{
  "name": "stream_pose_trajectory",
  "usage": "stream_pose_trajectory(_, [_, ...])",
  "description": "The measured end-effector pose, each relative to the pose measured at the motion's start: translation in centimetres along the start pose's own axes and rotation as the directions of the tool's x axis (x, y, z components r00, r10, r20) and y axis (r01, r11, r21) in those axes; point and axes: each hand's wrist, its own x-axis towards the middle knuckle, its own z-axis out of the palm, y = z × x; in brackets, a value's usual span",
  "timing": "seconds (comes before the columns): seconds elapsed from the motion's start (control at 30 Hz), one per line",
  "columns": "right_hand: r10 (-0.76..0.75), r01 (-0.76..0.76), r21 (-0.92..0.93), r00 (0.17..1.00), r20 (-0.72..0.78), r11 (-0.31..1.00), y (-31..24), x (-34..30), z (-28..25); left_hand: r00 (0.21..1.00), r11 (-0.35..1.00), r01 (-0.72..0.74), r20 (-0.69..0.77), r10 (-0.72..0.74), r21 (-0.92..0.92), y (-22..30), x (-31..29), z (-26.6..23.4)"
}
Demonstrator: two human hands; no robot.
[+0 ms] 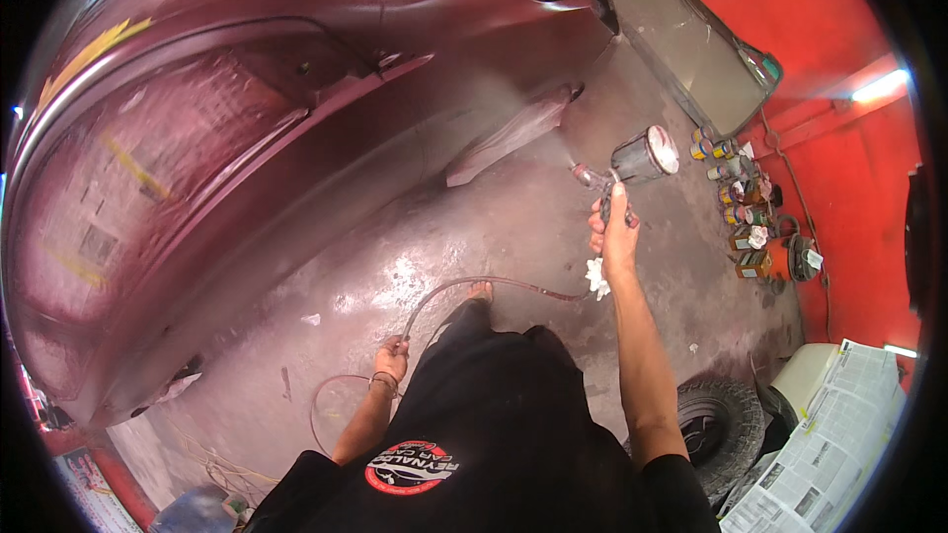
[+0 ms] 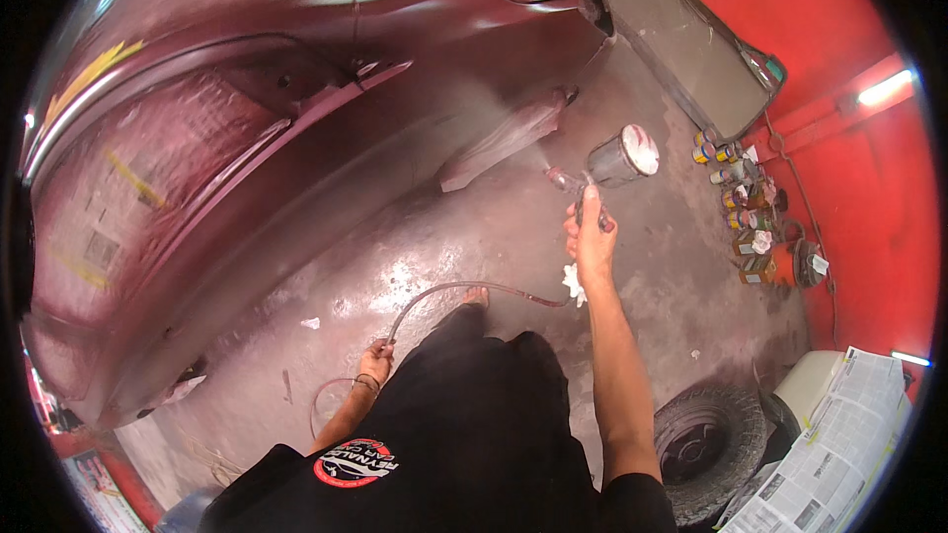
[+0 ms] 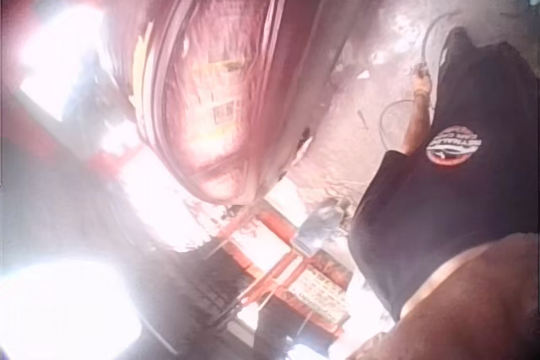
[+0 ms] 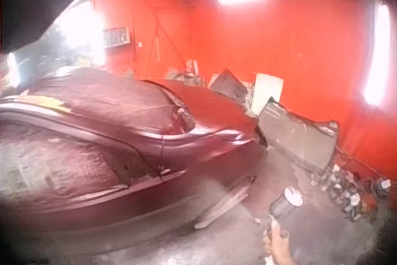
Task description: The person uses a spray gun to apply a coat of maroon paint to the exterior of a car. They move around the vehicle, spraying the rear bumper, side panels, and front bumper in a continuous motion.
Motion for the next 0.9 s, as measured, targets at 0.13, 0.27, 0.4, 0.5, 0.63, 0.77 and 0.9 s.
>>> stream_pose_trajectory(0.13, [-0.005,0.006,0.004,0.998,-0.063,1.000,-3.3,6.9,-3.5,0.999,1.000,0.027,0.047,-0.027,-0.007,7.3,0.8,5.2])
stream_pose_trajectory(0.27, [-0.010,0.011,0.015,0.994,-0.105,1.000,-6.2,14.8,-8.1,0.997,0.993,0.040,0.069,-0.032,-0.113,13.1,1.0,10.5])
stream_pose_trajectory(0.4, [-0.043,0.042,-0.004,0.981,-0.188,0.999,-8.5,23.5,-12.8,0.998,0.991,-0.062,0.013,0.061,0.122,17.5,0.6,16.0])
stream_pose_trajectory(0.5, [-0.087,0.089,-0.010,0.945,-0.314,0.996,-8.7,31.1,-17.0,0.996,0.984,-0.082,-0.029,0.087,0.156,18.3,0.3,20.8])
stream_pose_trajectory(0.63, [-0.094,0.126,0.048,0.901,-0.423,0.991,-5.5,38.3,-20.3,0.998,0.979,0.019,-0.061,-0.007,0.204,22.8,-2.5,25.1])
stream_pose_trajectory(0.77, [-0.074,0.123,0.121,0.935,-0.348,0.985,0.2,40.1,-21.3,0.989,0.980,0.100,-0.127,-0.078,0.170,28.6,-5.9,29.1])
stream_pose_trajectory(0.9, [0.049,-0.058,0.045,0.984,0.170,0.997,5.9,35.6,-21.8,0.965,0.918,0.187,-0.241,-0.105,0.349,28.9,-9.2,29.9])
